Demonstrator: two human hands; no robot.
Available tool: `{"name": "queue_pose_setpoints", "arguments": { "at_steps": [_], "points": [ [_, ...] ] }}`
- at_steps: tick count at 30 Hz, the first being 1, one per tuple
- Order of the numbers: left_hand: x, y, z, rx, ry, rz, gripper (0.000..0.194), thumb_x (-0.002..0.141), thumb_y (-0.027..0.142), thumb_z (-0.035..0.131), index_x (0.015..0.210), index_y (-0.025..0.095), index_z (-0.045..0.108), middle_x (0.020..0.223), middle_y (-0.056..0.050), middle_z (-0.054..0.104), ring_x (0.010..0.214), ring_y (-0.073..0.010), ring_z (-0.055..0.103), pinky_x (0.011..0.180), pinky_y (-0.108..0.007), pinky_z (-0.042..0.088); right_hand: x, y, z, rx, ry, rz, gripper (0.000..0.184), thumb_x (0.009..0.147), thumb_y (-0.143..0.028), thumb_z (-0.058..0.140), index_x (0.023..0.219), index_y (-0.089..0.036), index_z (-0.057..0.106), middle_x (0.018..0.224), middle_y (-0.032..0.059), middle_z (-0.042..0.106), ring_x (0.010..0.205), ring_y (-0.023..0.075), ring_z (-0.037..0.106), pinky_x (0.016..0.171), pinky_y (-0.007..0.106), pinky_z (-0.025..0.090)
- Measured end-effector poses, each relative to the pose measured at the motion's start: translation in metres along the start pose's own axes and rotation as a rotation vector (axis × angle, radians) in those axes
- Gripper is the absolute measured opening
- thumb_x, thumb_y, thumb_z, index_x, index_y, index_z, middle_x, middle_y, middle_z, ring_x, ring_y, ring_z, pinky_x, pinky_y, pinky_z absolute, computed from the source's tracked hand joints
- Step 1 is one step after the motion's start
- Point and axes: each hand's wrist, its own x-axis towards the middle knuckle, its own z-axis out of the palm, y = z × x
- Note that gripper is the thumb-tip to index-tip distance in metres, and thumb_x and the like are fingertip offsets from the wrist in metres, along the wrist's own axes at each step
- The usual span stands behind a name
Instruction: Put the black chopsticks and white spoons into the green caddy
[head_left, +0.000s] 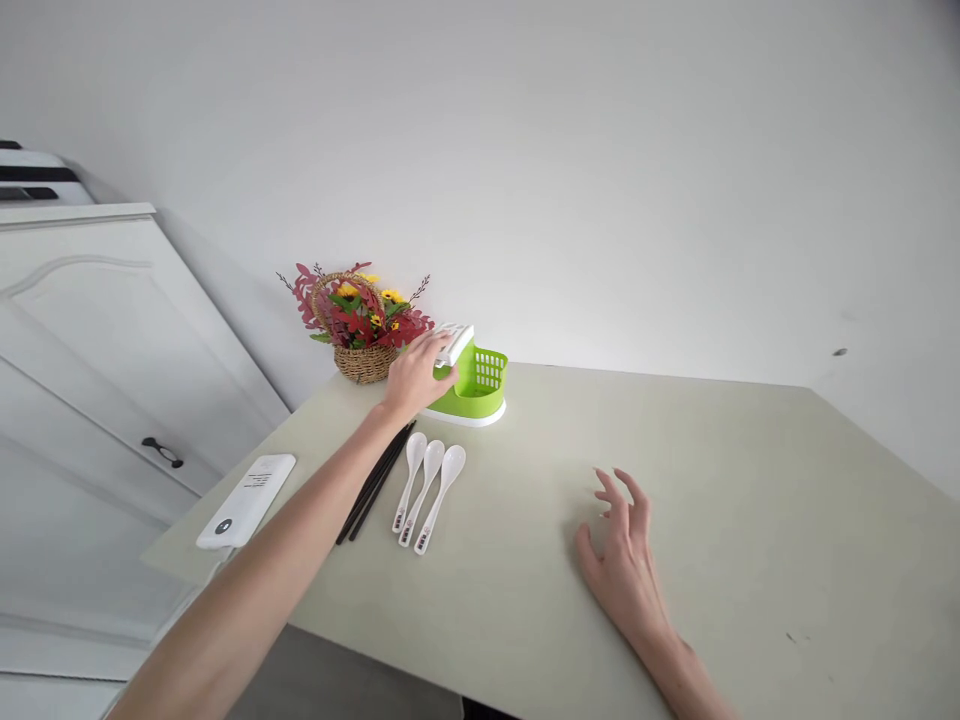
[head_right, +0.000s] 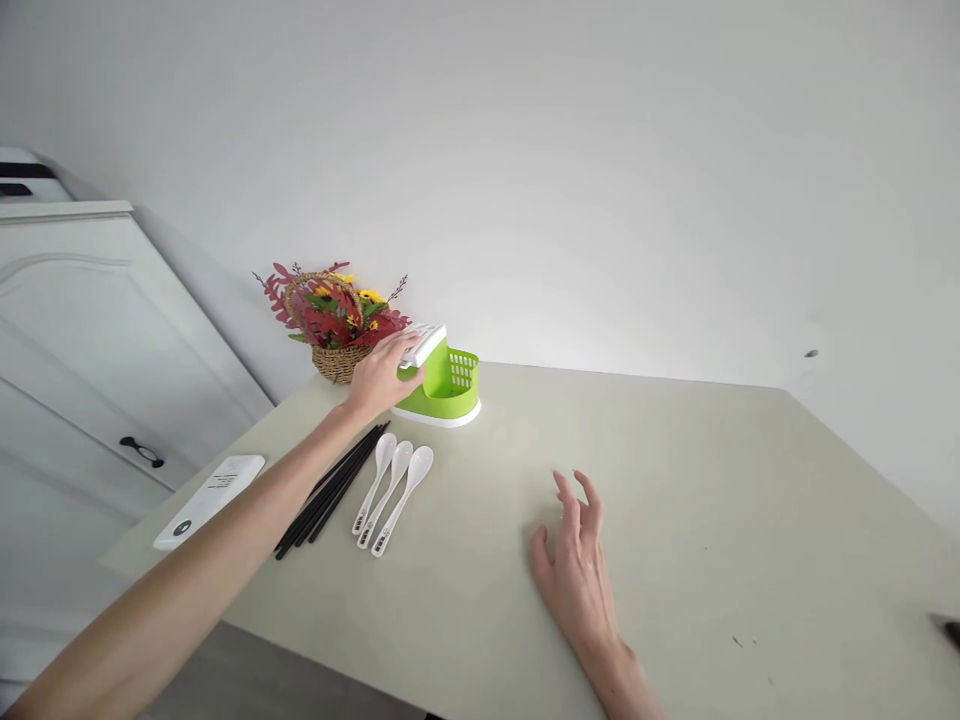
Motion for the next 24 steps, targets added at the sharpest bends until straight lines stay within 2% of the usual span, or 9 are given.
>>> {"name": "queue_pose_setpoints", "arguments": {
  "at_steps": [4,10,13,15,17,19,21,22,24],
  "points": [
    [-0.005,-0.006,-0.007,0.037,0.003,-0.019,0.045,0.094,0.034,0.061,0.137,0.022,0.059,0.147,-0.006,0.061,0.142,-0.0251,0.049,0.113,-0.040,0.048,0.000,0.003,0.000,0.030,-0.032,0.055,0.058,0.099,-0.030,0.041,0.155,-0.030,0.028,0.160,0.0161,0.025,0.120,0.0259,0.059,0.085,0.043,0.057],
    [-0.011,-0.006,-0.020,0.072,-0.037,-0.001,0.046,0.097,0.038,0.058,0.139,0.018,0.057,0.145,-0.012,0.061,0.140,-0.0290,0.051,0.116,-0.046,0.043,0.003,0.011,0.000,0.123,-0.008,0.190,0.062,0.093,-0.034,0.048,0.153,-0.026,0.032,0.147,0.0154,0.037,0.114,0.0249,0.061,0.079,0.037,0.057],
    [-0.028,0.017,-0.028,0.057,0.042,0.007,0.045,0.099,0.037,0.055,0.140,0.018,0.055,0.147,-0.014,0.058,0.142,-0.0309,0.048,0.120,-0.051,0.035,0.002,0.014,0.003,0.119,-0.017,0.165,0.064,0.092,-0.034,0.049,0.153,-0.026,0.033,0.148,0.0156,0.038,0.116,0.0260,0.061,0.081,0.038,0.057],
    [-0.052,0.044,-0.033,-0.017,0.117,0.012,0.041,0.101,0.033,0.052,0.139,0.018,0.054,0.147,-0.015,0.058,0.143,-0.0302,0.046,0.121,-0.052,0.034,0.000,0.015,0.004,0.103,-0.028,0.149,0.063,0.092,-0.035,0.049,0.153,-0.025,0.033,0.148,0.0159,0.038,0.119,0.0268,0.060,0.086,0.040,0.057],
    [-0.085,0.075,-0.035,-0.144,0.107,0.016,0.036,0.102,0.030,0.050,0.136,0.020,0.054,0.141,-0.014,0.060,0.138,-0.0290,0.051,0.117,-0.051,0.039,-0.004,0.016,0.005,0.068,-0.037,0.125,0.061,0.094,-0.036,0.048,0.152,-0.024,0.035,0.148,0.0158,0.040,0.123,0.0281,0.059,0.091,0.043,0.056],
    [-0.122,0.106,-0.036,-0.298,0.019,-0.010,0.028,0.102,0.030,0.048,0.127,0.022,0.059,0.127,-0.012,0.066,0.124,-0.0271,0.060,0.109,-0.048,0.047,-0.011,0.018,0.005,0.018,-0.039,0.073,0.058,0.096,-0.038,0.046,0.151,-0.024,0.036,0.149,0.0155,0.044,0.129,0.0302,0.056,0.097,0.048,0.054],
    [-0.156,0.132,-0.034,-0.487,-0.153,-0.045,0.023,0.103,0.033,0.048,0.118,0.025,0.062,0.114,-0.008,0.068,0.101,-0.0223,0.068,0.096,-0.040,0.054,-0.021,0.020,0.003,-0.044,-0.040,0.012,0.056,0.099,-0.039,0.044,0.152,-0.023,0.036,0.150,0.0153,0.047,0.136,0.0313,0.052,0.105,0.052,0.049],
    [-0.171,0.141,-0.034,-0.580,-0.244,-0.086,0.022,0.103,0.036,0.048,0.114,0.025,0.064,0.109,-0.007,0.069,0.086,-0.0187,0.068,0.087,-0.035,0.056,-0.027,0.021,0.002,-0.078,-0.046,-0.016,0.056,0.100,-0.039,0.042,0.153,-0.022,0.036,0.152,0.0151,0.048,0.138,0.0311,0.050,0.108,0.053,0.047],
    [-0.194,0.154,-0.033,-0.718,-0.393,-0.184,0.025,0.104,0.041,0.047,0.105,0.024,0.066,0.098,-0.004,0.071,0.071,-0.0150,0.064,0.070,-0.028,0.053,-0.038,0.023,0.000,-0.150,-0.059,-0.062,0.055,0.103,-0.041,0.040,0.154,-0.021,0.037,0.155,0.0138,0.049,0.144,0.0294,0.046,0.114,0.053,0.042]
  ]
}}
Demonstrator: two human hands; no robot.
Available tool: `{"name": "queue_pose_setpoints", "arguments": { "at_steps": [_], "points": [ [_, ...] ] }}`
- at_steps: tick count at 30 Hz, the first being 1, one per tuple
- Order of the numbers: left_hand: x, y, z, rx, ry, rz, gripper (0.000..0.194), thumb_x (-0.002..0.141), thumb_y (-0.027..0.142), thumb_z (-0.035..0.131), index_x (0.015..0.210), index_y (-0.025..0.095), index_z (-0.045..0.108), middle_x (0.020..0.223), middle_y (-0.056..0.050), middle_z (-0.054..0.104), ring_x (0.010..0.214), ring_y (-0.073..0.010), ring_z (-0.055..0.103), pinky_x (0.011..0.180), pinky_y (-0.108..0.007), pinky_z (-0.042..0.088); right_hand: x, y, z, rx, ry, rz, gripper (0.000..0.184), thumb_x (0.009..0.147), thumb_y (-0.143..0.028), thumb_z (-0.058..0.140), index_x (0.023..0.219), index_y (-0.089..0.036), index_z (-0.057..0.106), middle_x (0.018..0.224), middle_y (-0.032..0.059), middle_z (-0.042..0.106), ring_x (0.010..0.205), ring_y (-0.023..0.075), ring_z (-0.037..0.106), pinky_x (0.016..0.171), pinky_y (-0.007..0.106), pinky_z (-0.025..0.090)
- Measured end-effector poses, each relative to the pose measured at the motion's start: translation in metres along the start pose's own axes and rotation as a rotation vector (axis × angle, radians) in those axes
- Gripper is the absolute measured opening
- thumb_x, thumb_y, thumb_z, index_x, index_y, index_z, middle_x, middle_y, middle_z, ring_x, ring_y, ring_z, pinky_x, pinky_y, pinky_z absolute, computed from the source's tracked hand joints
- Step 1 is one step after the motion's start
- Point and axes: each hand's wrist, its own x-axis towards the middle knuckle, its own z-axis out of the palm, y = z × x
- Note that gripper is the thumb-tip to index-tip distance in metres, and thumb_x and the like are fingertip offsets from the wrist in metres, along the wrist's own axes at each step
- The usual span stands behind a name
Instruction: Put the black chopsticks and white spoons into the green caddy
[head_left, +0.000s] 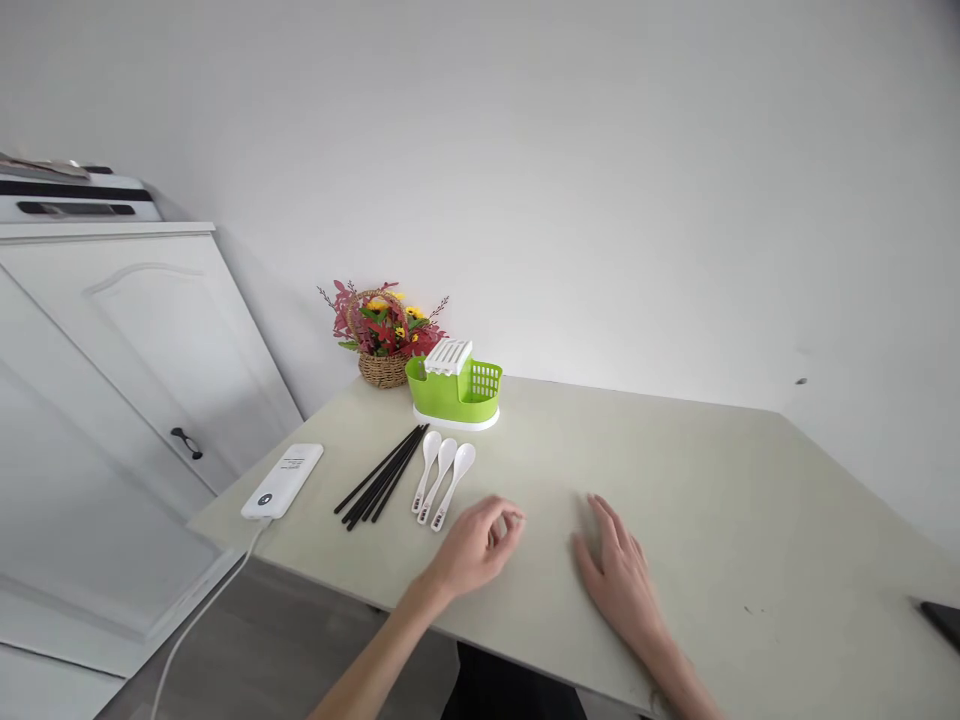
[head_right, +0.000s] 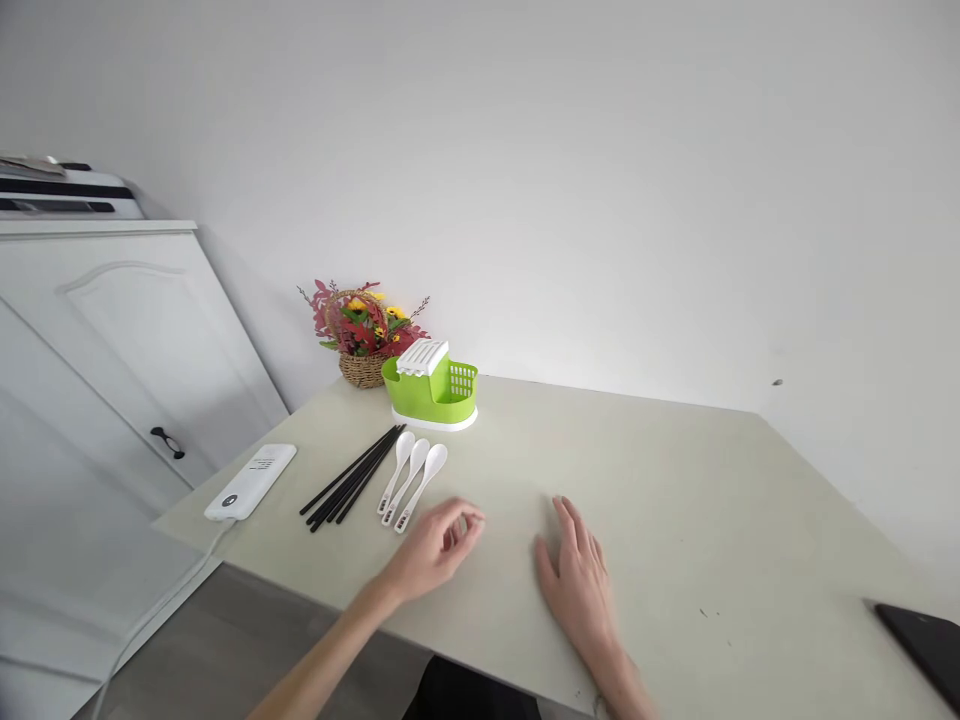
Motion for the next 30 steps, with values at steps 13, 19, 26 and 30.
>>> {"name": "queue_pose_setpoints", "arguments": {
  "at_steps": [13,19,26,30],
  "points": [
    [-0.027,0.000,0.011,-0.269,-0.008,-0.260,0.044,0.101,0.057,0.046,0.090,0.020,0.069,0.064,0.000,0.057,0.060,-0.0154,0.052,0.055,-0.026,0.037,-0.017,0.001,0.000,-0.214,-0.075,-0.053,0.063,0.107,-0.053,0.031,0.156,-0.017,0.046,0.165,0.0095,0.040,0.154,0.0273,0.034,0.124,0.054,0.032],
    [-0.029,0.000,0.011,-0.242,-0.001,-0.254,0.045,0.101,0.057,0.047,0.086,0.020,0.068,0.065,0.000,0.055,0.060,-0.0150,0.049,0.055,-0.026,0.035,-0.019,0.000,-0.001,-0.202,-0.070,-0.033,0.062,0.106,-0.054,0.032,0.156,-0.021,0.047,0.165,0.0061,0.041,0.154,0.0264,0.034,0.125,0.053,0.031],
    [-0.028,0.001,0.010,-0.237,0.003,-0.246,0.041,0.101,0.054,0.049,0.085,0.021,0.067,0.064,0.001,0.055,0.060,-0.0144,0.049,0.056,-0.026,0.035,-0.019,-0.002,-0.003,-0.212,-0.094,-0.036,0.062,0.107,-0.053,0.032,0.155,-0.019,0.048,0.165,0.0072,0.040,0.154,0.0260,0.033,0.126,0.052,0.030],
    [-0.028,0.000,0.010,-0.250,-0.023,-0.242,0.039,0.100,0.051,0.050,0.081,0.020,0.064,0.064,0.002,0.056,0.060,-0.0138,0.050,0.057,-0.026,0.036,-0.019,-0.003,-0.005,-0.221,-0.110,-0.018,0.060,0.107,-0.052,0.031,0.156,-0.021,0.047,0.166,0.0049,0.039,0.155,0.0248,0.032,0.126,0.051,0.030]
  ]
}}
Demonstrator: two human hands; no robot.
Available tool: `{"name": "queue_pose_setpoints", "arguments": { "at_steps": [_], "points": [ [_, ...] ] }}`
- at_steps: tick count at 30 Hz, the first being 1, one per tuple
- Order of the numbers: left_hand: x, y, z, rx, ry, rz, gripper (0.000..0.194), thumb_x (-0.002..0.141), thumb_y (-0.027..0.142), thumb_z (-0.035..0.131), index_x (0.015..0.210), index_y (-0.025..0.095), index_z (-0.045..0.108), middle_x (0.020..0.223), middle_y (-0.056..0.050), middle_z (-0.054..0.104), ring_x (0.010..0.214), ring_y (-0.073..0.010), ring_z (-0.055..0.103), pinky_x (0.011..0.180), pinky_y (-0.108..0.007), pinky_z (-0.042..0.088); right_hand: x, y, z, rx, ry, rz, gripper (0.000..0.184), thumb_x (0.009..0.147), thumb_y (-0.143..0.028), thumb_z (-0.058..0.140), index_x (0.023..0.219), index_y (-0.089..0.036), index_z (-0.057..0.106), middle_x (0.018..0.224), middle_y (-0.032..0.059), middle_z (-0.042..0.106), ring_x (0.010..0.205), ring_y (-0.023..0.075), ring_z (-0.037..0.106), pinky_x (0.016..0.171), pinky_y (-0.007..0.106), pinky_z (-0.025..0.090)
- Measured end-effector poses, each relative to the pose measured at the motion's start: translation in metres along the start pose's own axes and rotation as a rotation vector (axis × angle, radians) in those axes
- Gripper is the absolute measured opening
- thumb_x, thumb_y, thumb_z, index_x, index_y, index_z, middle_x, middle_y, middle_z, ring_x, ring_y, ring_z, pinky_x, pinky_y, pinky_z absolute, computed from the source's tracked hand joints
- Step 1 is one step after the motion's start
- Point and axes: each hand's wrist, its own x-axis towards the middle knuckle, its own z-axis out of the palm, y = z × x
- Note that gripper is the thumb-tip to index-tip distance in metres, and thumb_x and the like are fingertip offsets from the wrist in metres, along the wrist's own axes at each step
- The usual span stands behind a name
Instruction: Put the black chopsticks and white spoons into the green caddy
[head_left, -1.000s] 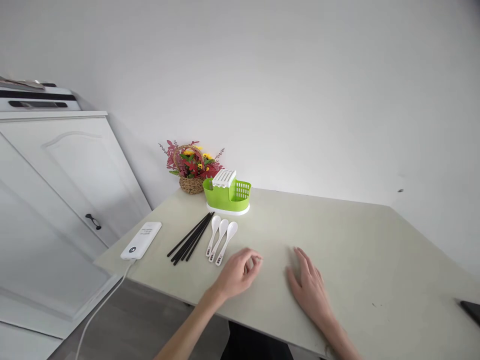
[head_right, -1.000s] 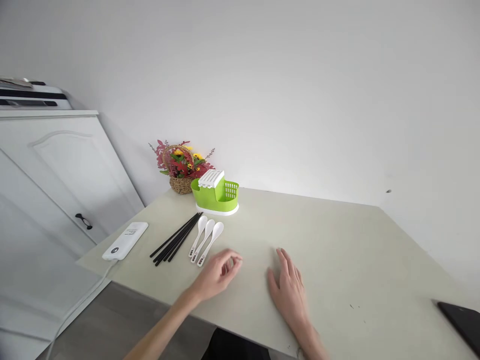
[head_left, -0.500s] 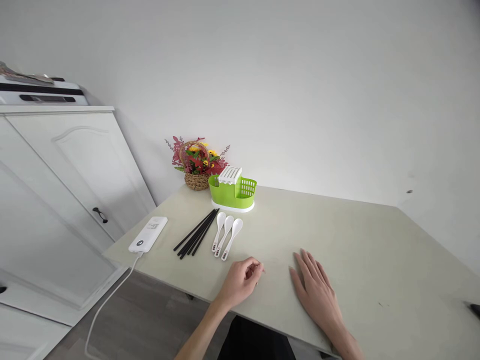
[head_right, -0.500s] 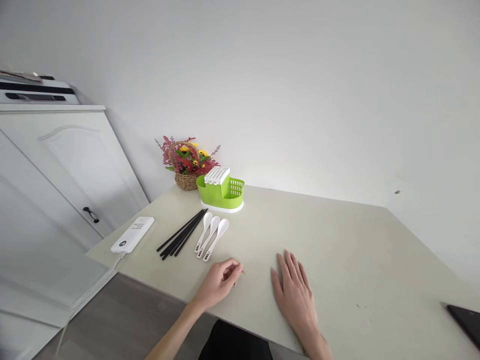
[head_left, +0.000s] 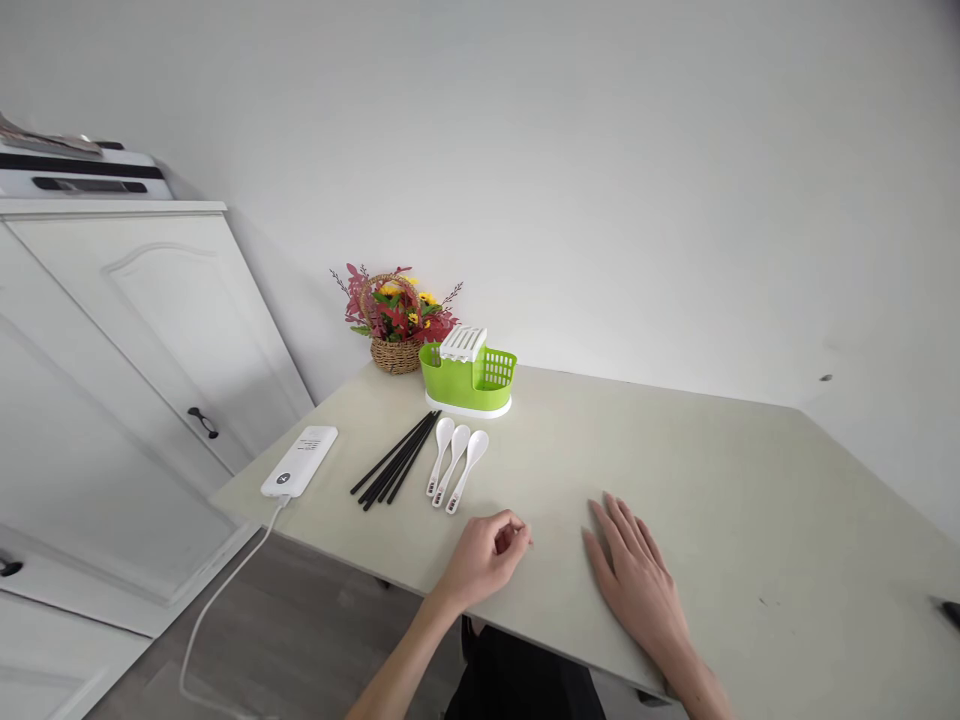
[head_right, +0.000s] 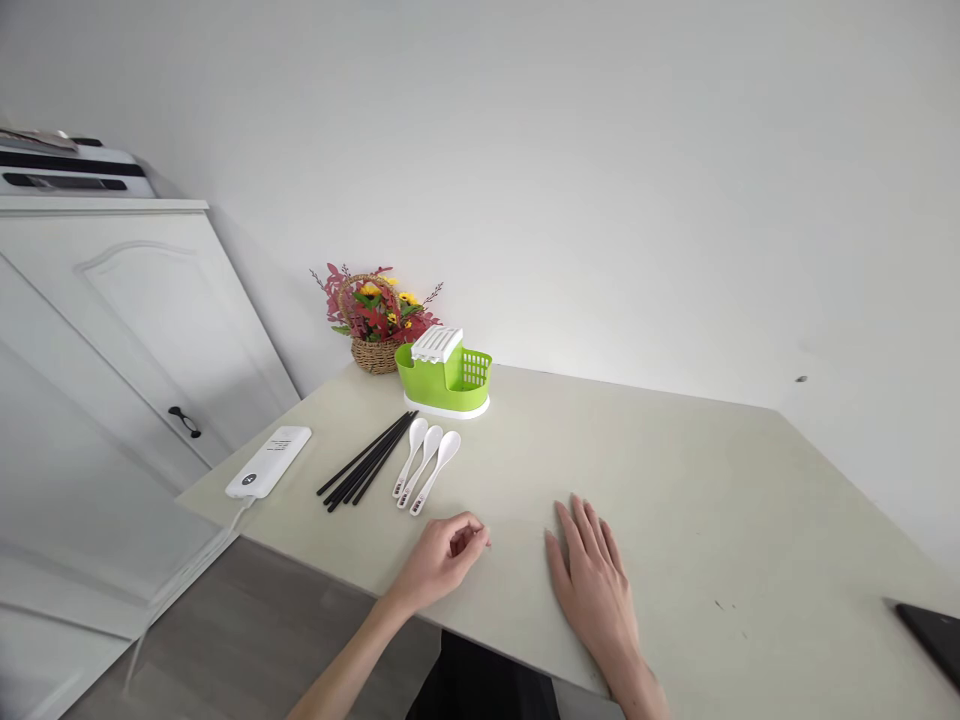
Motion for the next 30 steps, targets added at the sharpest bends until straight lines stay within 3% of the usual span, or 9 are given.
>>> {"name": "queue_pose_setpoints", "arguments": {
  "at_steps": [14,21,30],
  "points": [
    [-0.006,-0.003,0.001,-0.051,-0.075,0.025,0.028,0.097,0.037,0.053,0.076,0.019,0.057,0.067,0.002,0.057,0.061,-0.0112,0.049,0.058,-0.023,0.036,-0.001,-0.001,-0.004,-0.053,-0.061,0.016,0.065,0.107,-0.054,0.024,0.158,-0.020,0.044,0.168,0.0022,0.033,0.157,0.0214,0.026,0.129,0.045,0.024],
    [-0.007,-0.001,0.000,-0.044,-0.043,0.033,0.023,0.092,0.031,0.055,0.072,0.019,0.054,0.064,0.003,0.053,0.061,-0.0112,0.047,0.058,-0.023,0.036,-0.004,0.000,0.001,-0.063,-0.042,-0.016,0.064,0.106,-0.054,0.025,0.156,-0.021,0.048,0.167,0.0037,0.037,0.156,0.0239,0.030,0.128,0.048,0.025],
    [-0.007,-0.006,0.000,-0.043,-0.039,0.037,0.022,0.092,0.029,0.055,0.071,0.019,0.053,0.064,0.003,0.054,0.060,-0.0109,0.048,0.057,-0.023,0.035,-0.014,-0.001,0.000,-0.061,-0.049,-0.010,0.062,0.106,-0.054,0.027,0.159,-0.027,0.044,0.168,-0.0013,0.033,0.156,0.0226,0.029,0.128,0.048,0.027]
  ]
}}
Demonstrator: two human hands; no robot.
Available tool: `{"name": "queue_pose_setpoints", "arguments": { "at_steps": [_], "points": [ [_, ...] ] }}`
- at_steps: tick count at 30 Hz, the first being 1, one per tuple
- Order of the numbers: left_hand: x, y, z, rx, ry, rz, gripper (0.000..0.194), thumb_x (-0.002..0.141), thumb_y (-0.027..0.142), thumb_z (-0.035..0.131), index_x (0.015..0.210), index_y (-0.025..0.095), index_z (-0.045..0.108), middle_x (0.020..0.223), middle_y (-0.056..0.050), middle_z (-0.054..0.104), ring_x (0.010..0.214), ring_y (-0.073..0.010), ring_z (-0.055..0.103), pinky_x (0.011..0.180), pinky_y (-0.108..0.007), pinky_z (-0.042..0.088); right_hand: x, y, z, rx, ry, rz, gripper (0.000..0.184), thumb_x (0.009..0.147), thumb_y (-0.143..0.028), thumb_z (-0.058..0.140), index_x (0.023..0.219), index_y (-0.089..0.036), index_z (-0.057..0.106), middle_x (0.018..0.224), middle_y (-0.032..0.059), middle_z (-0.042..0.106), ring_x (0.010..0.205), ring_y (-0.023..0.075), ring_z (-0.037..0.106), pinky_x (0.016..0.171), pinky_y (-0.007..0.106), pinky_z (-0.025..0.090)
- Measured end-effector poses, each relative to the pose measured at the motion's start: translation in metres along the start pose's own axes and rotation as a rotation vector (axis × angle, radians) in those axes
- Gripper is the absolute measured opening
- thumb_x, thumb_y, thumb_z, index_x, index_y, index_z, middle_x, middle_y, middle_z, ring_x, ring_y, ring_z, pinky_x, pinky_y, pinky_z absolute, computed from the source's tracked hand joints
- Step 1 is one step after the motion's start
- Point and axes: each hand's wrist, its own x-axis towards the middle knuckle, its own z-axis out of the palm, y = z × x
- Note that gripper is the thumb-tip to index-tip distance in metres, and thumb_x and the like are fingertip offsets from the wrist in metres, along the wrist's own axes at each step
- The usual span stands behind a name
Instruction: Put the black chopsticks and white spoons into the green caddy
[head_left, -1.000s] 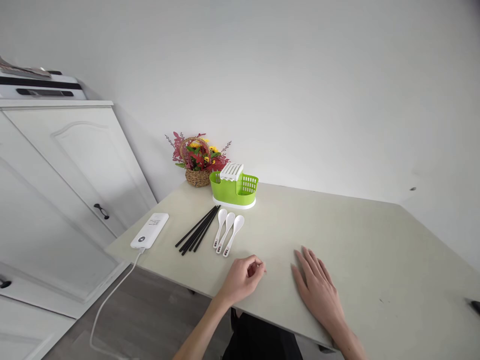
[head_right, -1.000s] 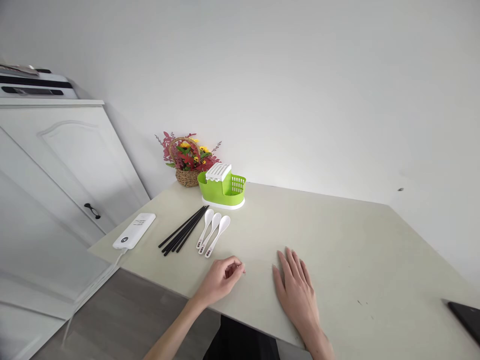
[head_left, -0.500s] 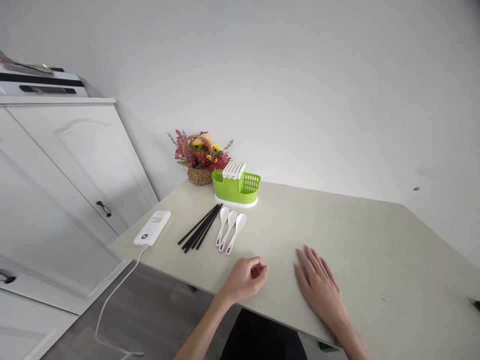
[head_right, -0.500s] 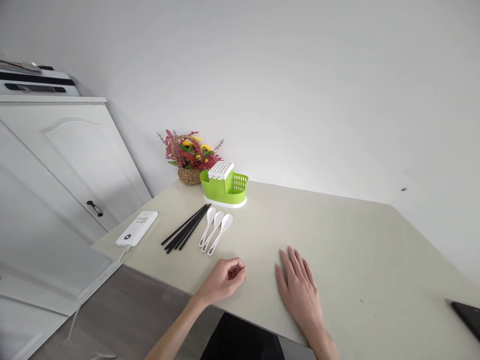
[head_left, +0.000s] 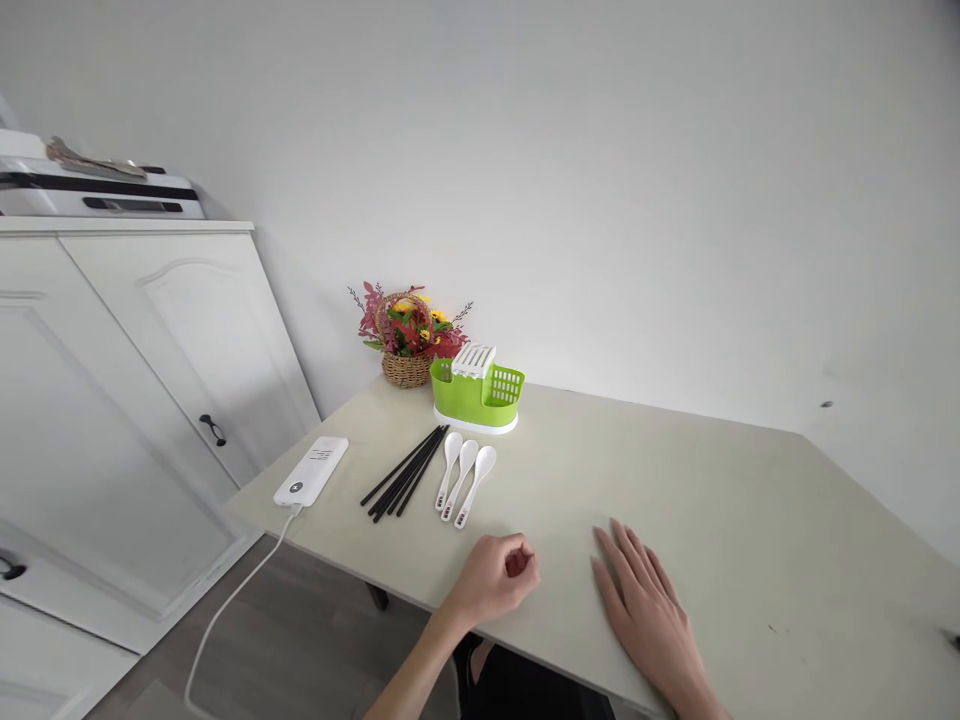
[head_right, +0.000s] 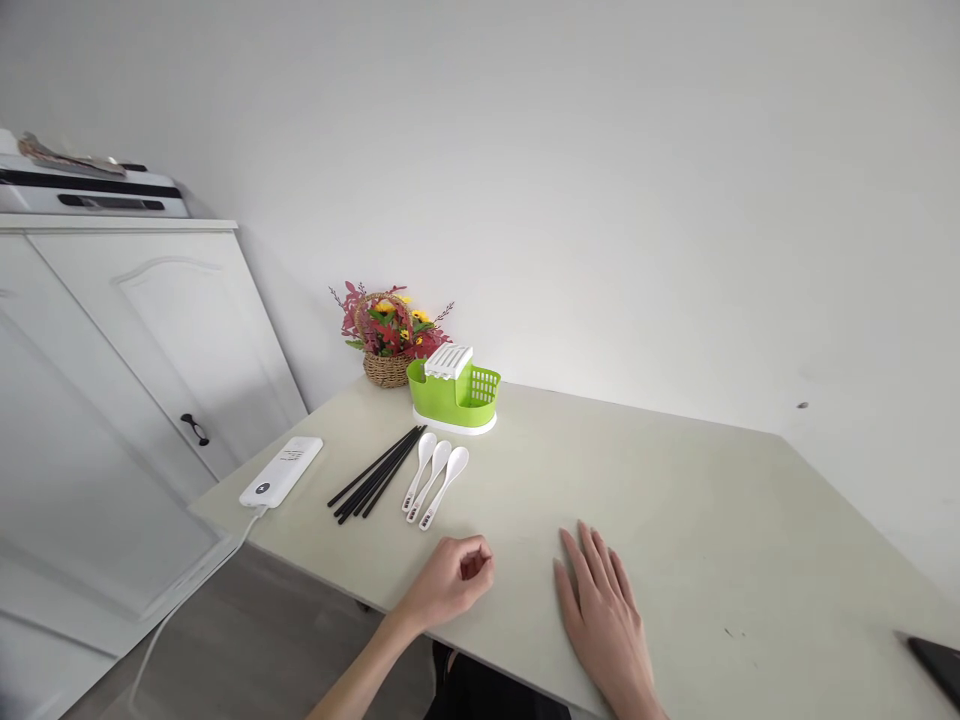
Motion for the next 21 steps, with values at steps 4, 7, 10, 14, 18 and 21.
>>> {"name": "queue_pose_setpoints", "arguments": {
  "at_steps": [4,7,10,14,18,21],
  "points": [
    [0.0002,-0.0015,0.0015,-0.003,0.012,0.011,0.022,0.093,0.031,0.056,0.075,0.018,0.059,0.066,0.002,0.057,0.061,-0.0110,0.050,0.058,-0.023,0.037,-0.0001,-0.0001,-0.0002,0.001,0.002,0.001,0.061,0.106,-0.053,0.027,0.158,-0.026,0.044,0.168,-0.0011,0.034,0.156,0.0227,0.030,0.128,0.049,0.027],
    [0.0000,-0.0030,0.0022,0.012,0.018,0.005,0.021,0.094,0.034,0.058,0.081,0.018,0.064,0.066,0.002,0.059,0.061,-0.0114,0.051,0.058,-0.023,0.037,-0.0002,0.0002,-0.0003,0.010,0.007,-0.005,0.062,0.106,-0.054,0.028,0.159,-0.026,0.044,0.168,-0.0009,0.033,0.156,0.0229,0.029,0.128,0.049,0.027],
    [0.0000,-0.0035,0.0018,0.024,0.010,-0.001,0.021,0.094,0.034,0.058,0.082,0.018,0.064,0.066,0.001,0.060,0.061,-0.0116,0.052,0.057,-0.023,0.038,-0.0007,0.0003,-0.0011,0.018,-0.005,0.008,0.063,0.106,-0.055,0.028,0.159,-0.026,0.044,0.168,-0.0010,0.033,0.156,0.0231,0.029,0.128,0.049,0.027],
    [0.0005,-0.0021,0.0012,0.009,0.003,-0.002,0.020,0.094,0.032,0.057,0.081,0.018,0.062,0.067,0.001,0.060,0.062,-0.0117,0.052,0.059,-0.023,0.039,-0.0016,-0.0001,-0.0028,0.027,-0.015,0.019,0.062,0.106,-0.056,0.028,0.159,-0.028,0.043,0.169,-0.0027,0.032,0.156,0.0220,0.028,0.128,0.048,0.026],
    [0.0001,-0.0005,0.0015,-0.001,0.004,-0.005,0.019,0.093,0.030,0.055,0.079,0.018,0.060,0.067,0.002,0.058,0.062,-0.0115,0.051,0.059,-0.023,0.038,-0.0018,-0.0004,-0.0040,0.024,-0.021,0.029,0.062,0.106,-0.056,0.027,0.159,-0.028,0.042,0.169,-0.0029,0.032,0.156,0.0213,0.028,0.128,0.047,0.026],
    [-0.0008,-0.0003,0.0011,-0.003,0.015,-0.010,0.017,0.091,0.028,0.055,0.077,0.019,0.057,0.066,0.002,0.057,0.062,-0.0115,0.050,0.058,-0.023,0.038,-0.0015,-0.0004,-0.0036,0.025,-0.025,0.027,0.062,0.106,-0.056,0.027,0.159,-0.028,0.043,0.169,-0.0033,0.032,0.156,0.0213,0.028,0.128,0.048,0.027]
  ]
}}
